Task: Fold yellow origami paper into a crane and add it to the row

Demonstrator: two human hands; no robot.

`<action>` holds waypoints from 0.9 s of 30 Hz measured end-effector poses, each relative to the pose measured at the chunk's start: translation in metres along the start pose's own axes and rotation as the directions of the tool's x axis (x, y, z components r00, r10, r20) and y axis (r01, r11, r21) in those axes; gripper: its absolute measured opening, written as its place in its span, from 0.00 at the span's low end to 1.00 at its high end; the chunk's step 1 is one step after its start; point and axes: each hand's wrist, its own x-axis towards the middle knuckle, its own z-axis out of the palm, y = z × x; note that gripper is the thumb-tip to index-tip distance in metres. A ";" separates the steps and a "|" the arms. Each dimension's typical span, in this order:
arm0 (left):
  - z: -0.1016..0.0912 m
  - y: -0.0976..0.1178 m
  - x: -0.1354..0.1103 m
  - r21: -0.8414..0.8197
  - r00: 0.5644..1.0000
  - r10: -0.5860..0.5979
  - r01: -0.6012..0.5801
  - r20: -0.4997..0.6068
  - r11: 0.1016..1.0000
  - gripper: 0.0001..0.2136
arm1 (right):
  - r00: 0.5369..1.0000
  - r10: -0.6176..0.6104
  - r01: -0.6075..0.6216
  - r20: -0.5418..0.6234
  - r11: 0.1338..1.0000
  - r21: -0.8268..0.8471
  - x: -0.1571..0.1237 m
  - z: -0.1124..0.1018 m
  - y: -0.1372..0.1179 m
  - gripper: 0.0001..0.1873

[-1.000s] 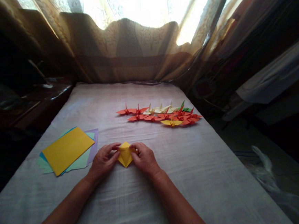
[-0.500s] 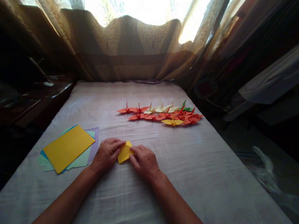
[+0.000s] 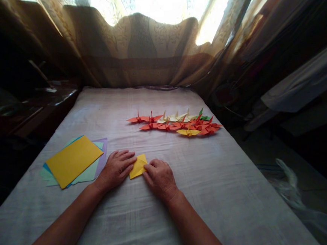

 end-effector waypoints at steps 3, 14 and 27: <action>-0.006 0.001 -0.005 0.008 0.999 0.019 -0.019 0.044 1.000 0.16 | 1.000 -0.001 0.001 0.000 0.998 -0.062 0.002 0.001 0.004 0.07; -0.017 0.015 -0.024 0.128 0.994 0.091 -0.082 -0.062 0.988 0.10 | 0.999 0.048 -0.047 0.014 0.998 -0.047 0.025 0.009 0.012 0.12; -0.011 0.036 -0.012 0.168 0.984 0.161 -0.146 -0.079 0.975 0.05 | 0.985 0.146 -0.125 -0.096 0.973 0.193 0.032 0.025 0.015 0.11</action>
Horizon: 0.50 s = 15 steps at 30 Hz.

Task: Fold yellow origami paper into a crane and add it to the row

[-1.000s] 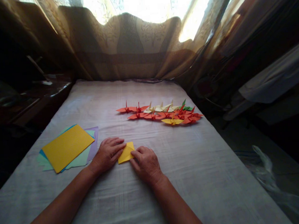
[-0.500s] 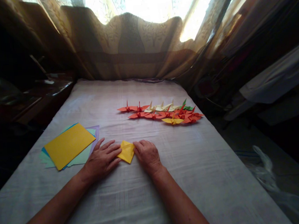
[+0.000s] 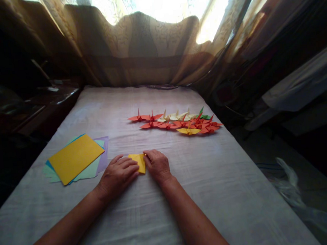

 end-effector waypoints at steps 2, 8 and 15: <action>0.004 0.000 0.003 0.013 1.000 0.023 -0.023 0.007 1.000 0.06 | 1.000 0.003 -0.003 -0.019 0.999 0.040 0.000 0.000 0.001 0.11; 0.008 0.004 0.007 -0.030 0.993 -0.120 0.120 0.003 0.992 0.08 | 0.991 0.050 -0.022 -0.125 0.976 0.217 -0.006 -0.005 0.004 0.12; 0.004 0.014 0.012 -0.267 0.878 -0.474 0.475 0.071 0.839 0.03 | 0.989 -0.023 0.054 -0.145 0.976 0.212 -0.028 -0.016 -0.003 0.11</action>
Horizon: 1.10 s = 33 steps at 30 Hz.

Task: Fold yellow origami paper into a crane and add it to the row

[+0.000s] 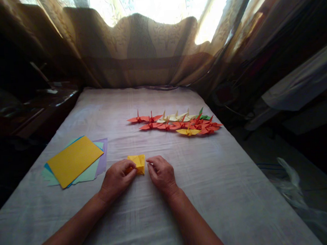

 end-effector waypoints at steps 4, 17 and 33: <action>-0.005 0.002 0.002 -0.088 0.990 -0.138 0.140 0.028 0.986 0.03 | 0.992 -0.087 0.094 0.086 0.993 -0.070 -0.005 -0.001 -0.007 0.10; -0.012 -0.013 0.013 -0.217 0.957 -0.284 0.290 0.055 0.932 0.06 | 0.972 -0.101 0.155 0.213 0.954 -0.256 -0.004 -0.002 -0.018 0.06; -0.013 -0.015 0.013 -0.153 0.965 -0.264 0.262 0.009 0.953 0.06 | 0.989 0.024 0.010 0.143 0.972 -0.233 0.034 0.020 -0.012 0.16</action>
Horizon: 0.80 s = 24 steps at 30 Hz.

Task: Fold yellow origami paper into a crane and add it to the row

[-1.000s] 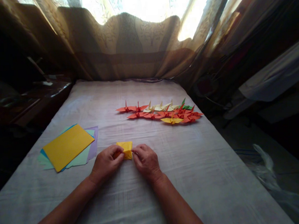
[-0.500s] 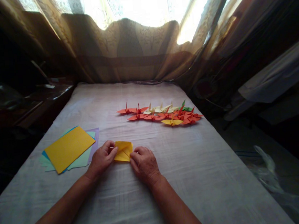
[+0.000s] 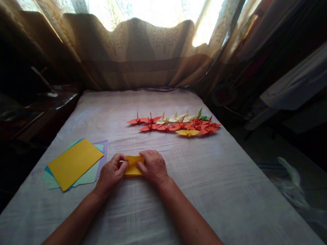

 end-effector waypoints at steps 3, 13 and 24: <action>-0.001 -0.003 0.003 -0.025 1.000 -0.005 0.005 0.012 1.000 0.07 | 0.998 0.041 -0.040 0.038 0.999 -0.025 0.009 0.001 -0.003 0.08; 0.002 -0.014 0.020 -0.119 1.000 0.007 -0.004 0.021 0.993 0.08 | 0.992 0.102 -0.097 0.074 0.993 -0.069 0.021 0.004 -0.006 0.02; -0.001 -0.006 0.023 -0.063 0.997 -0.008 0.012 0.070 0.998 0.06 | 0.983 0.175 -0.173 0.062 0.984 -0.031 0.020 0.003 -0.010 0.02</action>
